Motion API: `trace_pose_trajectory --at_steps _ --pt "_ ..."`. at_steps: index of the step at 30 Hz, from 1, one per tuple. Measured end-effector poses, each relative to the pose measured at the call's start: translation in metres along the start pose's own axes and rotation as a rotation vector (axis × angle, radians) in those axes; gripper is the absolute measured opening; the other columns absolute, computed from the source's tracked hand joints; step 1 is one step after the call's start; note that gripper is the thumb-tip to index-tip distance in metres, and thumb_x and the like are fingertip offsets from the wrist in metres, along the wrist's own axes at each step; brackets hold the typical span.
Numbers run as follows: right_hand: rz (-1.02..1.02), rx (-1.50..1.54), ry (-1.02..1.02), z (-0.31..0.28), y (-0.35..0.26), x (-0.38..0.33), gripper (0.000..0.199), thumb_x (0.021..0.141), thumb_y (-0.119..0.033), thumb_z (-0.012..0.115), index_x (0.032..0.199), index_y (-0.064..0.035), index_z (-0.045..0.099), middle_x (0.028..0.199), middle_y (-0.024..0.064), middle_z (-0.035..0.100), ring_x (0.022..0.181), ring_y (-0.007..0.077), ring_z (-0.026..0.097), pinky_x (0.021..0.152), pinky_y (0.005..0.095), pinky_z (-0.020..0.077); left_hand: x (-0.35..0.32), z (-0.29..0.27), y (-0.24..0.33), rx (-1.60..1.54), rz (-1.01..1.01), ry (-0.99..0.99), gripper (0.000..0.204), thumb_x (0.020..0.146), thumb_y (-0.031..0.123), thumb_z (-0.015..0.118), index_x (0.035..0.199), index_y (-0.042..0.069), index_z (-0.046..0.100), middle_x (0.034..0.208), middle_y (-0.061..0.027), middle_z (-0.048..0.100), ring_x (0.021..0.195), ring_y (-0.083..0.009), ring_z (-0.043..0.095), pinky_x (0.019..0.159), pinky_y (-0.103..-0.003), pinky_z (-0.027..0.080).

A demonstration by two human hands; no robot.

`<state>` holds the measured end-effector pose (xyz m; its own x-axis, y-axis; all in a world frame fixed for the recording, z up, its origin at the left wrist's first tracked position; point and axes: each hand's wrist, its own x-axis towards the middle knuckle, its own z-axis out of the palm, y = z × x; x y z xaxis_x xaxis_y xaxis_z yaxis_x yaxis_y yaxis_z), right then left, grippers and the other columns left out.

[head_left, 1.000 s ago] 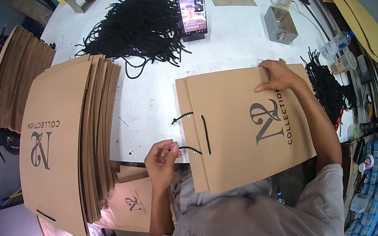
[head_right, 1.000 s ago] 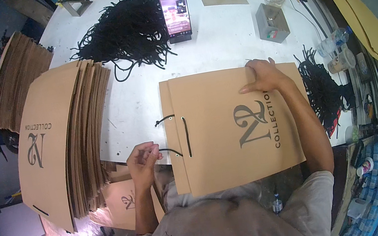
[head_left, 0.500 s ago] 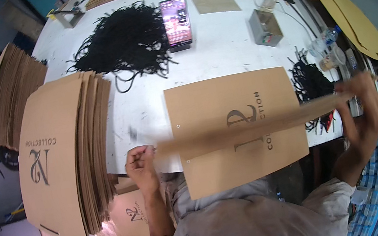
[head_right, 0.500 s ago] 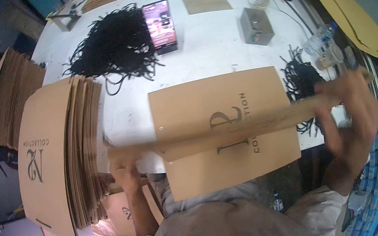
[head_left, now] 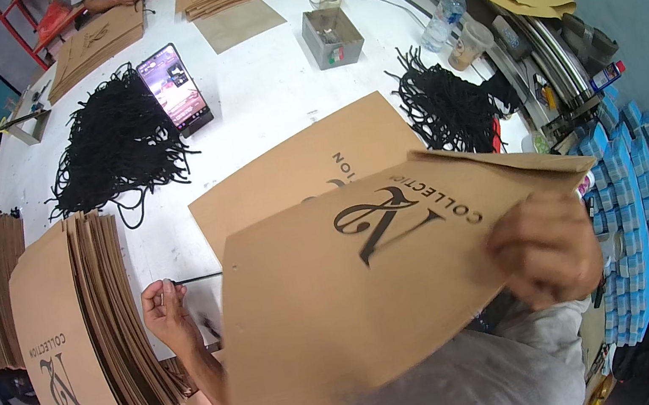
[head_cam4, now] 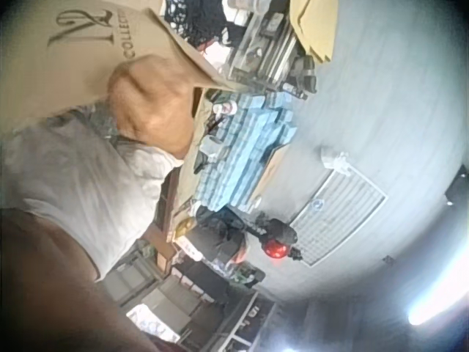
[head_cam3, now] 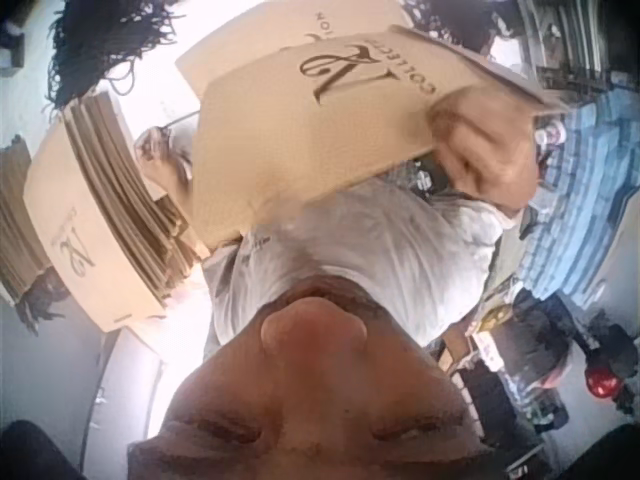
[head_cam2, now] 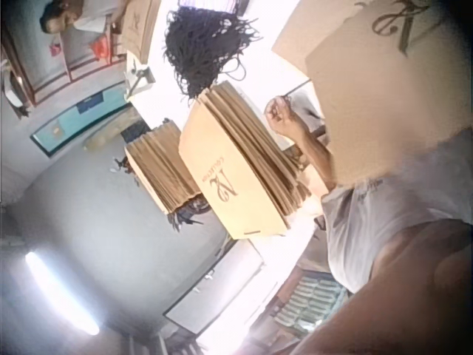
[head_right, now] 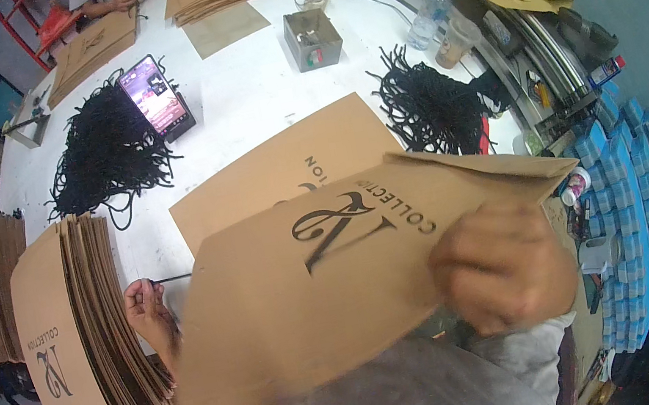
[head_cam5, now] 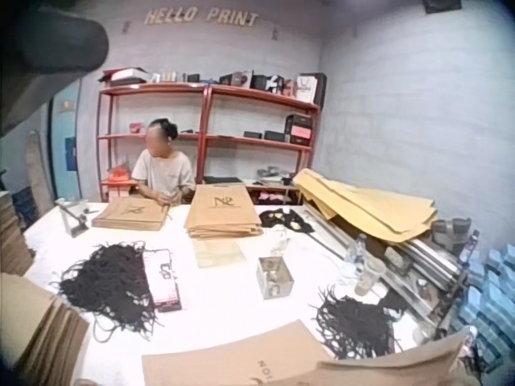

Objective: The person threads black cords through pre-punched holes in flat brown paper bags and ties them to form handles. They repeat this process for multiple bags, stacking the finished ones on the table.

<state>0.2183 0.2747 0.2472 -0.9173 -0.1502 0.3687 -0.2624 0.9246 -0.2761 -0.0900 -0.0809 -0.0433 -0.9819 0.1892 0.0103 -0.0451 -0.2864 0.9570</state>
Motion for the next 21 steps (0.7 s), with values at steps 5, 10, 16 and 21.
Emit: trace_pose_trajectory --at_steps 5,10,16,21 --pt "0.013 -0.059 -0.174 0.014 -0.004 -0.009 0.020 0.058 -0.014 0.072 0.071 -0.0024 0.060 0.077 0.0109 0.068 0.072 0.0269 0.070 0.054 0.0371 0.0506 -0.011 0.011 -0.010 0.047 -0.046 -0.001 0.012 0.098 0.002 0.070 0.107 0.000 0.062 0.093 -0.0059 0.066 0.081 -0.0130 0.066 0.078 -0.028 0.058" --pt "-0.056 -0.210 0.058 0.020 -0.004 -0.002 0.018 0.058 -0.014 0.069 0.070 -0.0061 0.060 0.089 0.0105 0.071 0.080 0.0229 0.071 0.057 0.0326 0.0514 -0.013 0.012 -0.005 0.000 -0.046 0.074 0.011 0.098 0.003 0.070 0.104 0.000 0.062 0.092 -0.0061 0.065 0.079 -0.0139 0.066 0.080 -0.029 0.058" --pt "-0.374 -0.238 0.244 0.039 0.001 -0.015 0.018 0.063 -0.018 0.066 0.069 -0.0043 0.057 0.081 0.0149 0.070 0.075 0.0283 0.072 0.054 0.0357 0.0543 -0.009 0.013 0.004 -0.015 0.072 0.077 0.011 0.098 0.004 0.070 0.105 -0.001 0.062 0.095 -0.0076 0.066 0.082 -0.0153 0.067 0.083 -0.031 0.058" --pt "-0.005 -0.008 -0.549 0.126 0.018 -0.018 0.026 0.070 -0.018 0.070 0.092 -0.0032 0.067 0.093 0.0093 0.063 0.096 0.0265 0.065 0.079 0.0339 0.0559 -0.001 0.000 -0.018 0.082 0.028 0.052 0.014 0.098 0.004 0.071 0.106 -0.002 0.062 0.099 -0.0072 0.066 0.083 -0.0159 0.068 0.084 -0.031 0.059"
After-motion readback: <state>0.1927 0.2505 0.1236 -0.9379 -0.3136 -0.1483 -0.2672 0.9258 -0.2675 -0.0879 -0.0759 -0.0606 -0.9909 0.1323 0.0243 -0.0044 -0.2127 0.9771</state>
